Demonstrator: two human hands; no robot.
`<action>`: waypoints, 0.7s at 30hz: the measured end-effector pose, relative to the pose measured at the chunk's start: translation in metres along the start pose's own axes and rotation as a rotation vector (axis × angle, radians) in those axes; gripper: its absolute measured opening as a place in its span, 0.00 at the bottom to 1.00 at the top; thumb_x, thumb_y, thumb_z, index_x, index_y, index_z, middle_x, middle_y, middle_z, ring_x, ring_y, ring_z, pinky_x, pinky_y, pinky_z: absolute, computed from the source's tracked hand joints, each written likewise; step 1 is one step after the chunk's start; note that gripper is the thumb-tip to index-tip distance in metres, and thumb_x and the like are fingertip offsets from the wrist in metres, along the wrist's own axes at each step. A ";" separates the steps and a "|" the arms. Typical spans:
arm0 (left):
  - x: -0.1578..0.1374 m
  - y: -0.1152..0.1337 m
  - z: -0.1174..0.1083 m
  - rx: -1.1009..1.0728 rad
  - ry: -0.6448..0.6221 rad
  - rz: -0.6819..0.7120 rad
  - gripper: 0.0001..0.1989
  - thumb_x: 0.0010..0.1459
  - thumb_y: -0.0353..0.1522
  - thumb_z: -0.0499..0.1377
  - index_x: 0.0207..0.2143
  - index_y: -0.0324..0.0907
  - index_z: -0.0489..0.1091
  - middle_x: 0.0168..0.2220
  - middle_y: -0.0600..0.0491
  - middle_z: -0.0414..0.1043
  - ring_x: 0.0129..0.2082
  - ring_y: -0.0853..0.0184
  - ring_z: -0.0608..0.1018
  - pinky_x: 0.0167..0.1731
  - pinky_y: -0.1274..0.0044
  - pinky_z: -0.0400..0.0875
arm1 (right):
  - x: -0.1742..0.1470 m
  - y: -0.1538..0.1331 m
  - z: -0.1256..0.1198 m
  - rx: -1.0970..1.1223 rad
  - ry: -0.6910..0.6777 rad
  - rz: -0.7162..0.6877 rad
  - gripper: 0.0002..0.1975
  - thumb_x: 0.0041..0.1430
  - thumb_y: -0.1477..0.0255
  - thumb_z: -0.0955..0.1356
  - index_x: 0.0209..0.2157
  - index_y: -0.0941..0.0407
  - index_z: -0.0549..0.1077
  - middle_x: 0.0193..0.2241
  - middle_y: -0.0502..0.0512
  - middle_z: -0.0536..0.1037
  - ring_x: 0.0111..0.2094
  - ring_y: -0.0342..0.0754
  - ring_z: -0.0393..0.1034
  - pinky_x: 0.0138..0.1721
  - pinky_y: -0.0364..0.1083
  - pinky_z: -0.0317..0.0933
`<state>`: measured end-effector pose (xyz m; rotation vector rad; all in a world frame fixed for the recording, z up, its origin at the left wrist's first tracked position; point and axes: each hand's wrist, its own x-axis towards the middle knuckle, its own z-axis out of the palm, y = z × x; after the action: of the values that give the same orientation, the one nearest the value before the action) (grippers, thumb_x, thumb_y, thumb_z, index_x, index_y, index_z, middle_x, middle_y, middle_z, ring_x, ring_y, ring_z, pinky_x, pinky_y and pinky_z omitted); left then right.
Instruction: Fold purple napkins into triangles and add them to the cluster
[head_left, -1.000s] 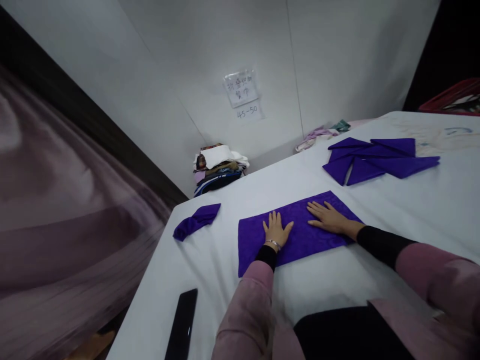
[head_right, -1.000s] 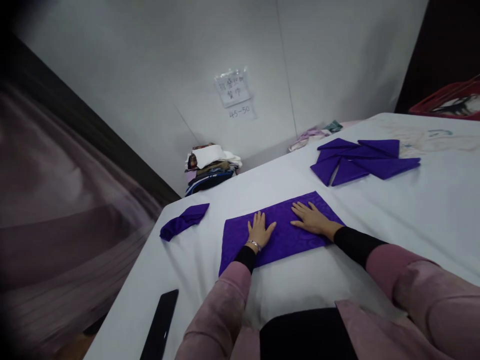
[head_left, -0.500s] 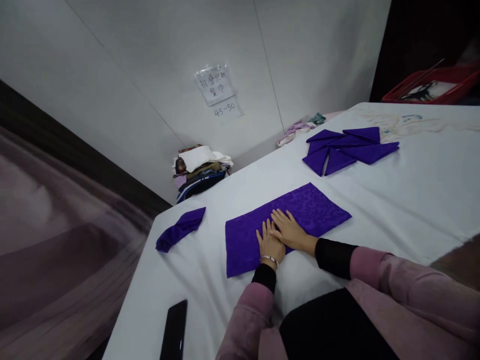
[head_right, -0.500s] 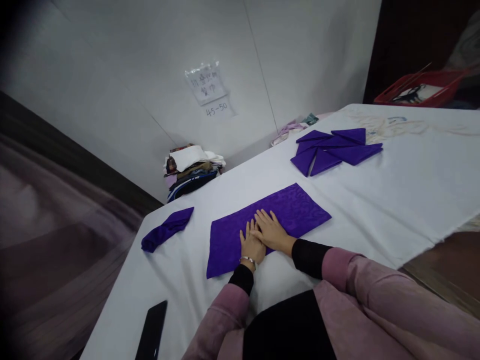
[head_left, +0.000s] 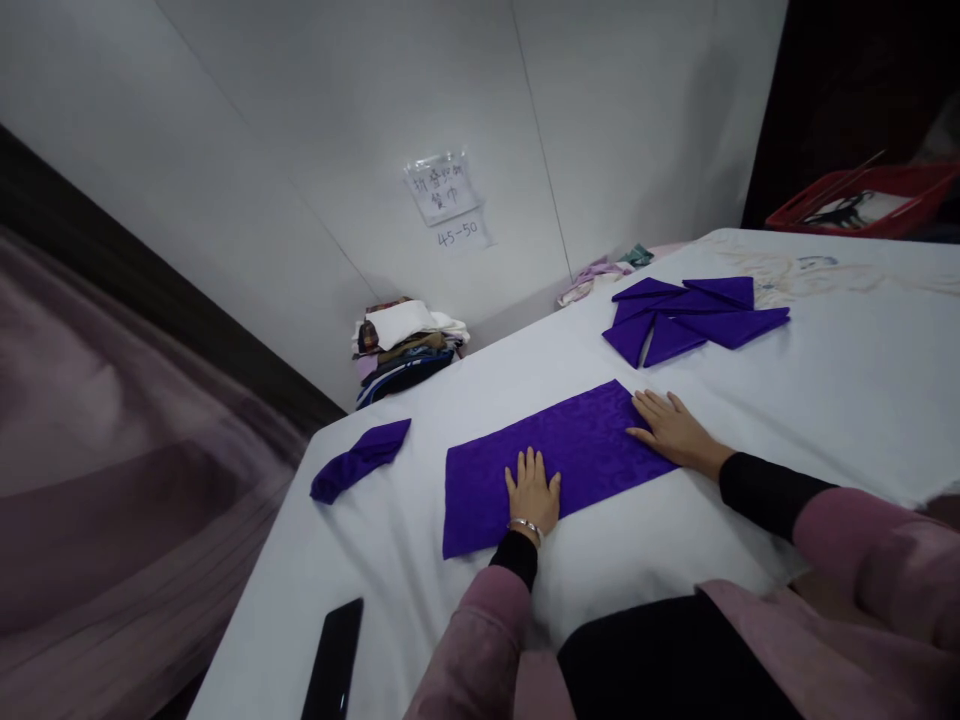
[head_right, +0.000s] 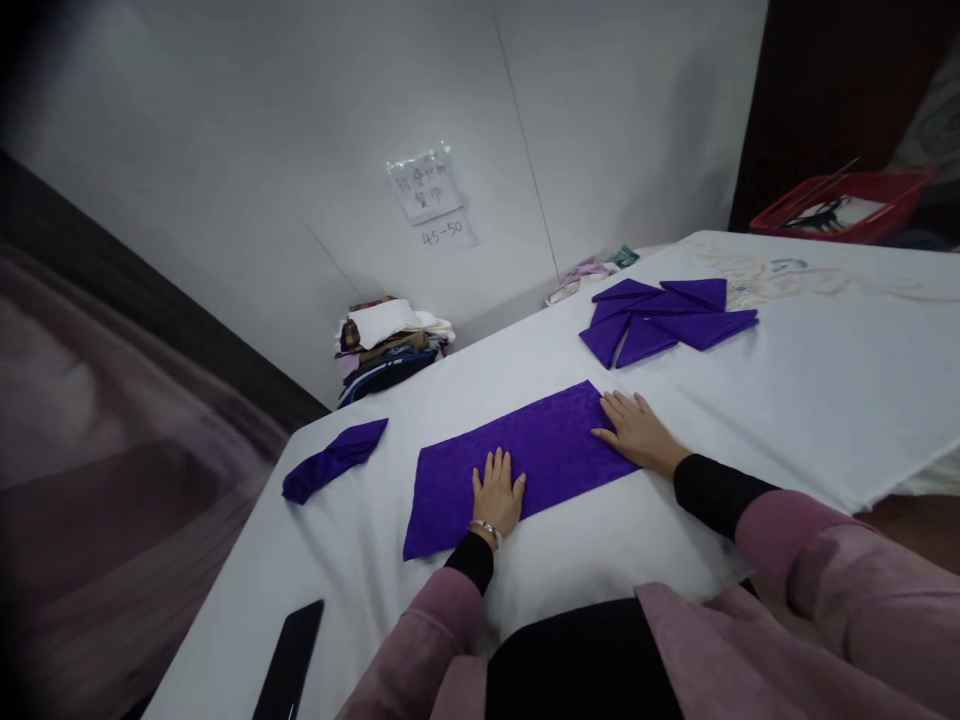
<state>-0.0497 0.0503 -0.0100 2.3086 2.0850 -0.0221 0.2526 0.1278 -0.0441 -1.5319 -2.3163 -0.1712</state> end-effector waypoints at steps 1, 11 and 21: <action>0.000 0.001 -0.002 -0.019 -0.014 -0.009 0.29 0.63 0.42 0.37 0.63 0.39 0.48 0.65 0.50 0.43 0.65 0.59 0.45 0.61 0.57 0.42 | 0.000 -0.001 0.000 0.002 0.005 -0.003 0.36 0.61 0.50 0.51 0.61 0.61 0.54 0.58 0.66 0.62 0.60 0.59 0.51 0.59 0.61 0.41; 0.047 0.132 -0.013 -0.162 0.134 0.070 0.28 0.63 0.41 0.37 0.62 0.39 0.49 0.65 0.49 0.46 0.64 0.60 0.48 0.61 0.56 0.44 | -0.004 0.004 0.005 -0.007 -0.001 -0.077 0.30 0.63 0.58 0.50 0.59 0.60 0.58 0.57 0.64 0.64 0.56 0.58 0.58 0.50 0.57 0.55; 0.039 0.108 0.018 -0.108 0.187 -0.093 0.32 0.62 0.45 0.32 0.63 0.41 0.47 0.66 0.51 0.42 0.65 0.60 0.44 0.61 0.55 0.40 | -0.006 0.009 0.004 -0.013 -0.017 -0.090 0.31 0.61 0.59 0.49 0.57 0.64 0.61 0.54 0.68 0.67 0.53 0.56 0.60 0.46 0.56 0.56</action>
<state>0.0617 0.0779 -0.0273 2.2278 2.2152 0.3080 0.2622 0.1278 -0.0503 -1.4420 -2.4034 -0.1974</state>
